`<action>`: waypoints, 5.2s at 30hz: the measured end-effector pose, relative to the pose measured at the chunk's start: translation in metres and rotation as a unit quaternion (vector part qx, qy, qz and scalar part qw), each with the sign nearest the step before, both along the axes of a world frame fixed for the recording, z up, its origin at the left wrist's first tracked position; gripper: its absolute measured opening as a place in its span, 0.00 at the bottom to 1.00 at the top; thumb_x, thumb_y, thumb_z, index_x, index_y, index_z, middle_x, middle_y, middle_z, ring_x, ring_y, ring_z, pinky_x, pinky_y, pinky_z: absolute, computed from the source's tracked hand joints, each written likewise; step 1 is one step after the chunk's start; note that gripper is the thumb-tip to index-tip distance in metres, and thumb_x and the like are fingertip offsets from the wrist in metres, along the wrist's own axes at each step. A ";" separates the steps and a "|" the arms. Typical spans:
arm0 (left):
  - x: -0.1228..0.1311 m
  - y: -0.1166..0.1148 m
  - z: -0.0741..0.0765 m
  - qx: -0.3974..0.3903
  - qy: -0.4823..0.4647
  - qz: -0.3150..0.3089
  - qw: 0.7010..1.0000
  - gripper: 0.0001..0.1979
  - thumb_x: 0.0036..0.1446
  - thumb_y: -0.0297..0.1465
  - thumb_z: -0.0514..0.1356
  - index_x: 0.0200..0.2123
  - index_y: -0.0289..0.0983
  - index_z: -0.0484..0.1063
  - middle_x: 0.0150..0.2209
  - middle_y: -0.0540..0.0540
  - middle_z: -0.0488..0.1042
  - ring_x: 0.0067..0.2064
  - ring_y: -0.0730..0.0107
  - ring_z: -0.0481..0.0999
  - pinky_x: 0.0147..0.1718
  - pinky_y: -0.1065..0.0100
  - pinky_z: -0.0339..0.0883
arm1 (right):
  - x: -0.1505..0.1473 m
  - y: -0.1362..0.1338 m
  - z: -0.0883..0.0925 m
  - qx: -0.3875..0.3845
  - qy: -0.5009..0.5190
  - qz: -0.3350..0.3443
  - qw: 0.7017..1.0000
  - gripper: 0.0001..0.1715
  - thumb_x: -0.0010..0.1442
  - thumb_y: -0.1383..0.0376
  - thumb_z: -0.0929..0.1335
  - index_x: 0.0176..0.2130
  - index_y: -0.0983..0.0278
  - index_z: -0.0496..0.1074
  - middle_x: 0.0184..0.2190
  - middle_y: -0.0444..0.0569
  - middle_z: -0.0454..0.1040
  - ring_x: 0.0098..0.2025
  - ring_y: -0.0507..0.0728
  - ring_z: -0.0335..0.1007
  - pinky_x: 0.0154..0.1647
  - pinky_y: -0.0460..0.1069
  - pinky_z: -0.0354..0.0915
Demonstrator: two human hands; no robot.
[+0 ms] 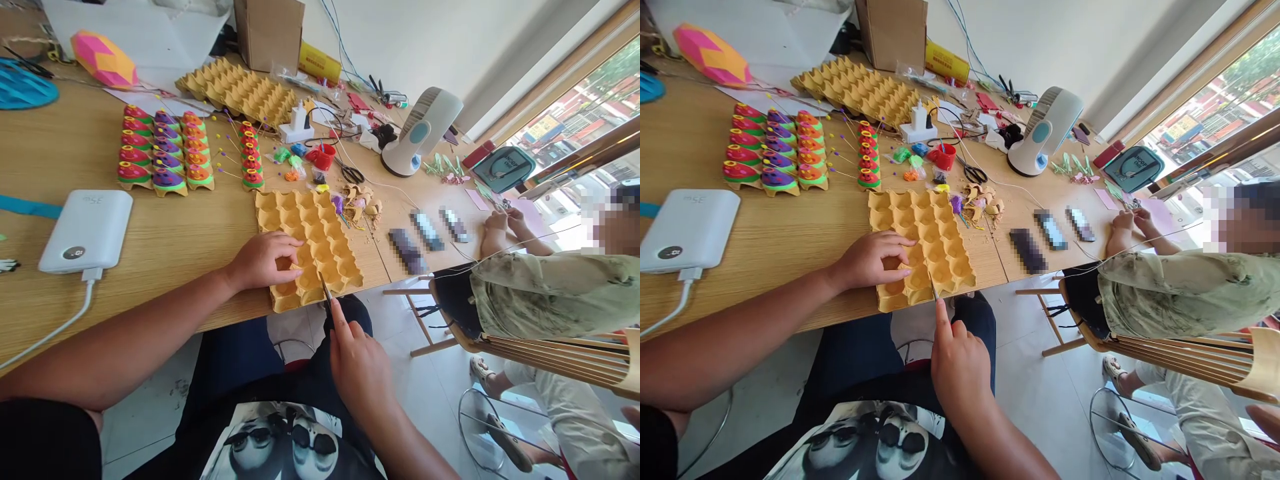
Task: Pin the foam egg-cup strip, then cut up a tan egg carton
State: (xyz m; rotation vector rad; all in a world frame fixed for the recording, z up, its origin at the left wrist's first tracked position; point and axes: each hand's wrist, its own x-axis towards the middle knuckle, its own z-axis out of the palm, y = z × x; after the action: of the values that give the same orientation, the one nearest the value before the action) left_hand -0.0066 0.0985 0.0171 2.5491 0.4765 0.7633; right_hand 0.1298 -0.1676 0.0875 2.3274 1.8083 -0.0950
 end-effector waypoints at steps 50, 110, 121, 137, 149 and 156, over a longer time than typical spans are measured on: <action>0.000 0.000 0.000 -0.015 0.006 0.001 1.000 0.12 0.56 0.43 0.66 0.30 0.41 0.79 0.54 0.45 0.81 0.52 0.54 0.80 0.52 0.55 0.71 | 0.001 0.011 0.014 -0.043 0.012 0.000 0.999 0.38 0.71 0.69 0.63 0.75 0.61 0.51 0.35 0.46 0.78 0.32 0.55 0.78 0.28 0.49 0.61; 0.000 0.000 -0.001 -0.002 -0.004 0.000 1.000 0.12 0.57 0.43 0.66 0.30 0.41 0.79 0.54 0.44 0.81 0.50 0.55 0.81 0.49 0.56 0.71 | 0.024 0.000 0.020 0.076 0.191 -0.040 0.978 0.32 0.74 0.66 0.61 0.73 0.56 0.58 0.42 0.46 0.80 0.39 0.56 0.79 0.34 0.47 0.66; 0.001 0.000 -0.001 -0.007 -0.002 0.004 1.000 0.12 0.56 0.43 0.66 0.29 0.41 0.78 0.54 0.45 0.81 0.52 0.55 0.80 0.52 0.55 0.71 | 0.011 0.024 0.009 0.106 0.153 -0.041 0.982 0.34 0.72 0.67 0.60 0.74 0.56 0.57 0.35 0.45 0.75 0.32 0.56 0.75 0.30 0.48 0.63; 0.001 0.000 0.001 -0.014 -0.001 0.000 1.000 0.12 0.56 0.43 0.66 0.30 0.40 0.79 0.54 0.43 0.82 0.50 0.54 0.81 0.50 0.54 0.72 | 0.006 0.031 0.015 0.046 0.102 -0.045 0.993 0.34 0.73 0.67 0.61 0.74 0.56 0.57 0.38 0.46 0.77 0.34 0.55 0.77 0.31 0.48 0.63; 0.001 0.000 0.000 -0.003 -0.003 0.001 1.000 0.12 0.56 0.43 0.66 0.30 0.40 0.79 0.53 0.43 0.82 0.50 0.54 0.81 0.49 0.55 0.72 | 0.001 0.039 0.023 0.017 0.038 -0.020 0.999 0.35 0.72 0.67 0.61 0.74 0.58 0.56 0.36 0.45 0.77 0.31 0.55 0.76 0.28 0.50 0.59; 0.001 0.000 0.001 -0.003 0.003 -0.001 1.000 0.13 0.57 0.43 0.65 0.30 0.40 0.79 0.53 0.43 0.82 0.50 0.55 0.81 0.49 0.55 0.71 | 0.003 0.033 0.025 0.024 0.044 -0.033 0.998 0.34 0.73 0.67 0.61 0.74 0.57 0.56 0.37 0.45 0.78 0.31 0.54 0.76 0.29 0.49 0.61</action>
State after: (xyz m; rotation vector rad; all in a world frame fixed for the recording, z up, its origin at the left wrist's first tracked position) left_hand -0.0053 0.0987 0.0184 2.5463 0.4768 0.7522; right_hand 0.1326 -0.1347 0.1125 2.4522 1.7927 -0.1682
